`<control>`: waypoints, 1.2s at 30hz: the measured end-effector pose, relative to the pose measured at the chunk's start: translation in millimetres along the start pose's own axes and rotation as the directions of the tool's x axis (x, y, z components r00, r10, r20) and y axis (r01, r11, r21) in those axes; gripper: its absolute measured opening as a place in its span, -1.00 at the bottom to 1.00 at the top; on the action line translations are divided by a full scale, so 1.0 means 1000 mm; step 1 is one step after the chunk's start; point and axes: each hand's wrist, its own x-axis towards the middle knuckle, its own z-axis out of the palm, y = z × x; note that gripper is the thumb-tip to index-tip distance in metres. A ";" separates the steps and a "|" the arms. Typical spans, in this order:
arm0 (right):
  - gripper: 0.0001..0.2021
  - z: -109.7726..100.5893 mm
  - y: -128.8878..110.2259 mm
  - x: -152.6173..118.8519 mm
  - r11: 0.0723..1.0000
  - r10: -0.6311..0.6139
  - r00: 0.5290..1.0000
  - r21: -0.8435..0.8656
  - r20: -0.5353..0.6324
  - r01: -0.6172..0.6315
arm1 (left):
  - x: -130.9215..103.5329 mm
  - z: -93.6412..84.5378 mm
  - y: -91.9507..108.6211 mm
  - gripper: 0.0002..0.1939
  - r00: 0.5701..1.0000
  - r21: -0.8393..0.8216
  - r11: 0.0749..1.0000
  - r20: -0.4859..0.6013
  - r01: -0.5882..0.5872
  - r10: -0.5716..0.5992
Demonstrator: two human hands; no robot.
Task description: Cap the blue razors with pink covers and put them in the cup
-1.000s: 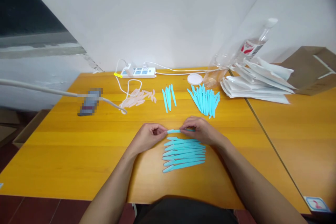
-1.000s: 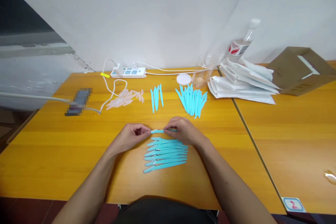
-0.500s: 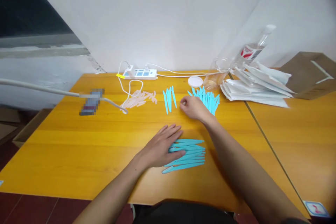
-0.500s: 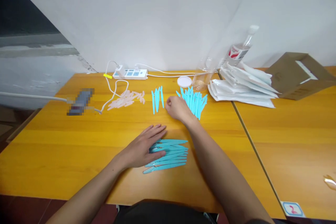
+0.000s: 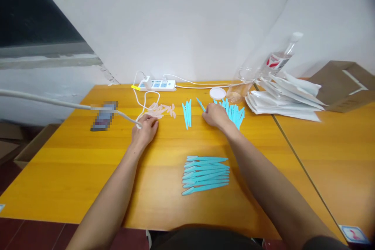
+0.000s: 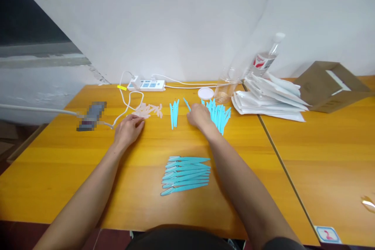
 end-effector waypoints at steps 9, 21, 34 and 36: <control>-0.95 0.019 0.050 -0.081 0.725 -0.258 0.922 0.689 0.288 -0.012 | 0.006 -0.013 0.019 -0.78 0.956 0.053 0.975 0.214 -0.218 0.202; -0.94 0.019 0.050 -0.089 0.703 -0.267 0.923 0.711 0.276 -0.009 | -0.030 0.004 0.061 -0.70 0.922 -0.768 0.579 0.381 0.274 0.068; -0.95 0.016 0.048 -0.092 0.763 -0.288 0.916 0.645 0.280 0.043 | -0.038 -0.002 0.065 -0.47 0.843 -0.800 0.486 0.497 0.352 0.208; -0.94 0.016 0.049 -0.092 0.764 -0.295 0.913 0.644 0.282 0.048 | -0.038 -0.005 0.065 -0.46 0.801 -0.793 0.506 0.526 0.340 0.285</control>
